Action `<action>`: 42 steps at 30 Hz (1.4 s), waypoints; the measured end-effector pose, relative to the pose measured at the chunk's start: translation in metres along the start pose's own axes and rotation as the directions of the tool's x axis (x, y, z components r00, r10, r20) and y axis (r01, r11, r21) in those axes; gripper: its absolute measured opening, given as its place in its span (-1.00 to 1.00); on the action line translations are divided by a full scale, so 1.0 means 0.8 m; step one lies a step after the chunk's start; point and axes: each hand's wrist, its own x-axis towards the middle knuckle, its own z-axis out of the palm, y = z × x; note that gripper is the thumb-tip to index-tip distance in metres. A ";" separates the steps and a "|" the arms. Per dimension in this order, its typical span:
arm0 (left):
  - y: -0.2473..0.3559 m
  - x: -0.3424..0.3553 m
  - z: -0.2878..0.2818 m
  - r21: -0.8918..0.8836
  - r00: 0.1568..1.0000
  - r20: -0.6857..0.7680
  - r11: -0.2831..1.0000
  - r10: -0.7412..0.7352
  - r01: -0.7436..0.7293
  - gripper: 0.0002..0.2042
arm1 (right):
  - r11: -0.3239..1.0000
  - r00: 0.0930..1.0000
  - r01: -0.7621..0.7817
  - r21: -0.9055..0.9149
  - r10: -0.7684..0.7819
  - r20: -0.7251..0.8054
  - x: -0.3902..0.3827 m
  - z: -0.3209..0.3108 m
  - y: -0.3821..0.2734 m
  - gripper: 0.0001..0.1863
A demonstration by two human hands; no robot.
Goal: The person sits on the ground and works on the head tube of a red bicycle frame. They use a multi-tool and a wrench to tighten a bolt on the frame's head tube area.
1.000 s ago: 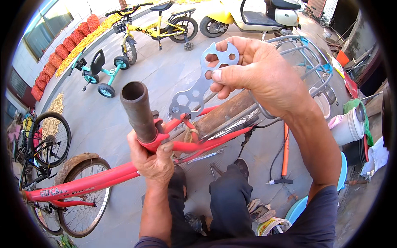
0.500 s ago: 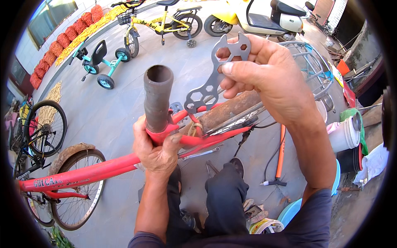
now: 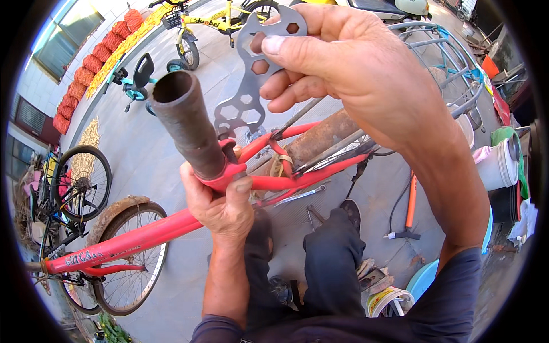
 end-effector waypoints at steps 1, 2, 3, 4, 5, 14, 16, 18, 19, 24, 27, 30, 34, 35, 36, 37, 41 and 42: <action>-0.002 -0.001 -0.001 -0.048 1.000 0.013 0.999 -0.024 0.025 -0.39 | 1.000 1.000 -0.002 -0.004 0.002 -0.011 0.000 -0.001 0.001 -0.76; -0.003 -0.002 -0.004 -0.095 0.998 0.027 0.994 -0.048 0.050 -0.39 | 1.000 1.000 -0.004 -0.007 0.004 -0.022 0.003 0.006 0.002 -0.76; -0.004 -0.003 -0.004 -0.141 0.997 0.041 0.987 -0.072 0.077 -0.39 | 1.000 0.999 -0.006 -0.011 0.006 -0.032 0.003 0.005 0.003 -0.76; -0.002 -0.002 -0.001 -0.080 0.999 0.015 0.996 -0.049 0.050 -0.39 | 1.000 0.999 -0.008 -0.014 0.007 -0.040 -0.001 -0.006 0.004 -0.76; 0.000 -0.001 0.004 -0.018 1.000 -0.010 1.000 -0.024 0.024 -0.37 | 1.000 0.999 -0.010 -0.018 0.009 -0.048 -0.001 -0.005 0.005 -0.76; 0.000 0.001 0.006 0.047 0.999 -0.035 0.999 0.007 -0.006 -0.31 | 0.998 0.995 -0.020 -0.065 0.014 -0.103 -0.006 -0.011 0.008 -0.76; 0.000 0.000 0.003 -0.015 0.999 -0.017 0.999 -0.029 0.028 -0.32 | 0.996 0.993 -0.023 -0.082 0.014 -0.114 -0.008 -0.012 0.006 -0.76; -0.001 -0.002 -0.003 -0.126 0.995 0.021 0.987 -0.095 0.097 -0.30 | 0.995 0.992 -0.024 -0.097 0.012 -0.124 -0.015 -0.019 0.006 -0.76; -0.002 -0.002 -0.003 -0.129 0.995 0.024 0.987 -0.093 0.095 -0.30 | 0.994 0.991 -0.026 -0.107 0.012 -0.130 -0.015 -0.019 0.004 -0.76; -0.002 -0.002 -0.003 -0.136 0.996 0.019 0.987 -0.083 0.085 -0.31 | 0.989 0.988 -0.029 -0.145 0.007 -0.152 -0.020 -0.024 0.000 -0.77; -0.004 -0.003 -0.003 -0.130 0.998 0.012 0.989 -0.065 0.066 -0.32 | 0.986 0.986 -0.033 -0.165 0.005 -0.169 -0.017 -0.026 0.000 -0.77; -0.004 -0.001 0.000 -0.127 0.999 0.012 0.991 -0.048 0.049 -0.33 | 0.979 0.982 -0.042 -0.199 0.003 -0.191 -0.027 -0.045 -0.003 -0.77; -0.004 -0.001 -0.001 -0.128 0.999 0.002 0.990 -0.051 0.050 -0.33 | 0.973 0.980 -0.042 -0.225 -0.004 -0.199 -0.022 -0.040 -0.005 -0.77; -0.004 -0.001 -0.002 -0.128 0.999 0.006 0.990 -0.053 0.053 -0.33 | 0.971 0.979 -0.044 -0.234 -0.005 -0.203 -0.024 -0.039 -0.007 -0.77; -0.004 -0.001 -0.002 -0.128 0.998 0.010 0.990 -0.055 0.056 -0.32 | 0.969 0.978 -0.045 -0.243 -0.006 -0.207 -0.025 -0.038 -0.008 -0.77; -0.004 -0.001 -0.002 -0.130 0.998 0.009 0.990 -0.056 0.057 -0.32 | 0.967 0.978 -0.046 -0.252 -0.008 -0.210 -0.025 -0.036 -0.010 -0.77; -0.004 -0.002 -0.004 -0.127 0.998 0.016 0.990 -0.062 0.064 -0.30 | 0.957 0.975 -0.050 -0.286 -0.016 -0.222 -0.026 -0.029 -0.016 -0.77; -0.004 -0.002 -0.004 -0.123 0.998 0.020 0.990 -0.065 0.067 -0.29 | 0.954 0.974 -0.050 -0.294 -0.018 -0.224 -0.021 -0.033 -0.016 -0.77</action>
